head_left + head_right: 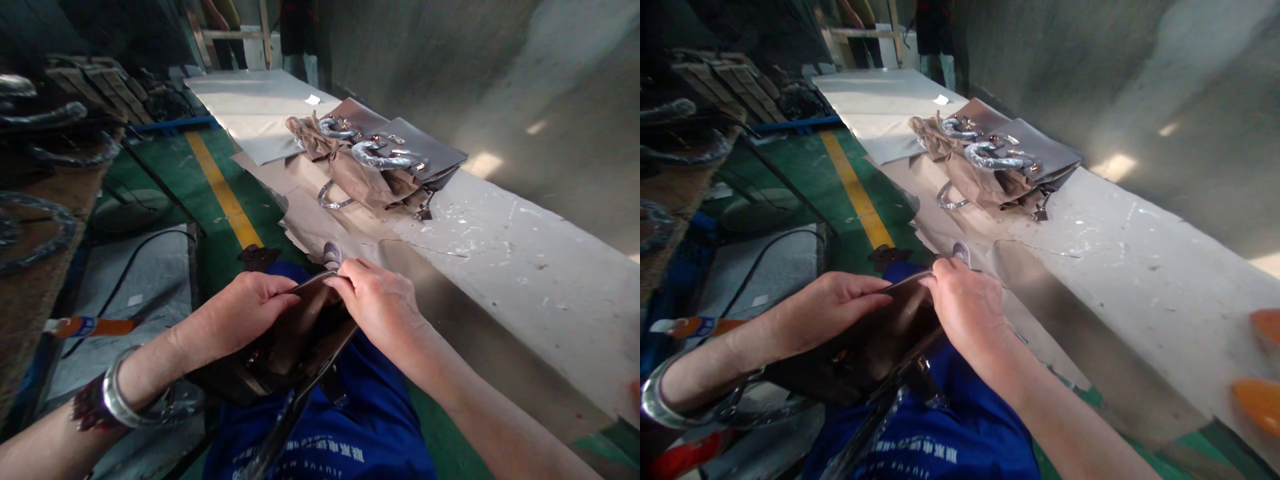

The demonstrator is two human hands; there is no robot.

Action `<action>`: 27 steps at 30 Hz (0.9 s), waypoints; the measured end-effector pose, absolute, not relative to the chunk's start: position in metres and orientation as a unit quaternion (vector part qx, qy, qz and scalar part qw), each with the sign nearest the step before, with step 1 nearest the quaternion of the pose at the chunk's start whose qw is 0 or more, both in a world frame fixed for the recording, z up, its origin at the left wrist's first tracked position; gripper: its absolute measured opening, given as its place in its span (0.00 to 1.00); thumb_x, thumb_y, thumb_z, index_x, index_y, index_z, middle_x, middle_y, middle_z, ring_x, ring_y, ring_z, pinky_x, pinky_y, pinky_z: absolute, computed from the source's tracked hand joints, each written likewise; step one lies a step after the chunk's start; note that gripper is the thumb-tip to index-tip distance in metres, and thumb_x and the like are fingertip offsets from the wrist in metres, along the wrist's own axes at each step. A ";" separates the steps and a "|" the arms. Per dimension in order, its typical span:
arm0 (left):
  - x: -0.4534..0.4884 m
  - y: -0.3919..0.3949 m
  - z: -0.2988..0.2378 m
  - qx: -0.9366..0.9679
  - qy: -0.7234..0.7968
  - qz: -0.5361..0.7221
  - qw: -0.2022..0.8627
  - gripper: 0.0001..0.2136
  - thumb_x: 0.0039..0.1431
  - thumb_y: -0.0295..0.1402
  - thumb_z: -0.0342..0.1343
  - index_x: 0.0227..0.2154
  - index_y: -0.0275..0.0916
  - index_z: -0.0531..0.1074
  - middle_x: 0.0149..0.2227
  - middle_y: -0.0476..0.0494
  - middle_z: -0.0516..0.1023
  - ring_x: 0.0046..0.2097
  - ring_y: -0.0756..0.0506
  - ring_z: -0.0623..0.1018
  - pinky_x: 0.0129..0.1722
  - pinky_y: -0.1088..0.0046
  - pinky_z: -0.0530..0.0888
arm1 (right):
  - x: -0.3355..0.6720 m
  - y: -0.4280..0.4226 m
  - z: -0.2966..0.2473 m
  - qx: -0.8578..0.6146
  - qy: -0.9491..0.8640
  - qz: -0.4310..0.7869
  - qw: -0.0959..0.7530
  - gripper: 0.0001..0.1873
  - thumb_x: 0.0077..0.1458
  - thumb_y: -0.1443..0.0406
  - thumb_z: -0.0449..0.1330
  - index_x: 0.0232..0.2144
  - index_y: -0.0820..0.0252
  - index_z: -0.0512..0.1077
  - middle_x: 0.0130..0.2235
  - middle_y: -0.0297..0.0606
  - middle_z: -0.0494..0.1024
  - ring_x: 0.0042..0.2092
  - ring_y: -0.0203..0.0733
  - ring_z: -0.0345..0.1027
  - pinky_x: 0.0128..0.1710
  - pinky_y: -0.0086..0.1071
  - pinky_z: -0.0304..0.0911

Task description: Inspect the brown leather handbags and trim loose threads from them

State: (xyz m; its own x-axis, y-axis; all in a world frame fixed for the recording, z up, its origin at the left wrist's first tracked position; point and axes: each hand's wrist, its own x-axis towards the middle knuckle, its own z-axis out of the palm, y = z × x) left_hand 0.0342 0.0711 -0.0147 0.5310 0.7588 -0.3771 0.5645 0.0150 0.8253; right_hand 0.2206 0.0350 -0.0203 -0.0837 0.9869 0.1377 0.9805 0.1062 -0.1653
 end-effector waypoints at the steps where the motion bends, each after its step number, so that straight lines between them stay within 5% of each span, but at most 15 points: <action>1: 0.034 0.071 -0.015 0.689 0.476 0.090 0.540 0.13 0.55 0.39 0.49 0.30 0.39 0.76 0.27 0.49 0.77 0.34 0.44 0.76 0.34 0.74 0.73 | 0.219 0.036 -0.020 -0.671 -0.734 0.017 0.105 0.10 0.57 0.59 0.56 0.30 0.58 0.71 0.31 0.33 0.76 0.29 0.39 0.70 0.23 0.30 0.47; 13: 0.029 0.075 -0.018 0.639 0.480 0.071 0.597 0.14 0.51 0.43 0.53 0.30 0.38 0.76 0.25 0.48 0.77 0.29 0.45 0.75 0.26 0.76 0.71 | 0.214 0.039 -0.012 -0.682 -0.722 0.064 0.100 0.09 0.57 0.60 0.56 0.31 0.58 0.71 0.32 0.33 0.76 0.32 0.40 0.71 0.24 0.30 0.47; 27: 0.031 0.081 -0.015 0.719 0.495 0.055 0.485 0.15 0.53 0.43 0.51 0.33 0.38 0.77 0.30 0.49 0.80 0.33 0.44 0.77 0.30 0.77 0.72 | 0.216 0.033 -0.018 -0.683 -0.716 0.036 0.137 0.11 0.58 0.58 0.55 0.28 0.57 0.70 0.31 0.31 0.77 0.30 0.39 0.71 0.23 0.31 0.43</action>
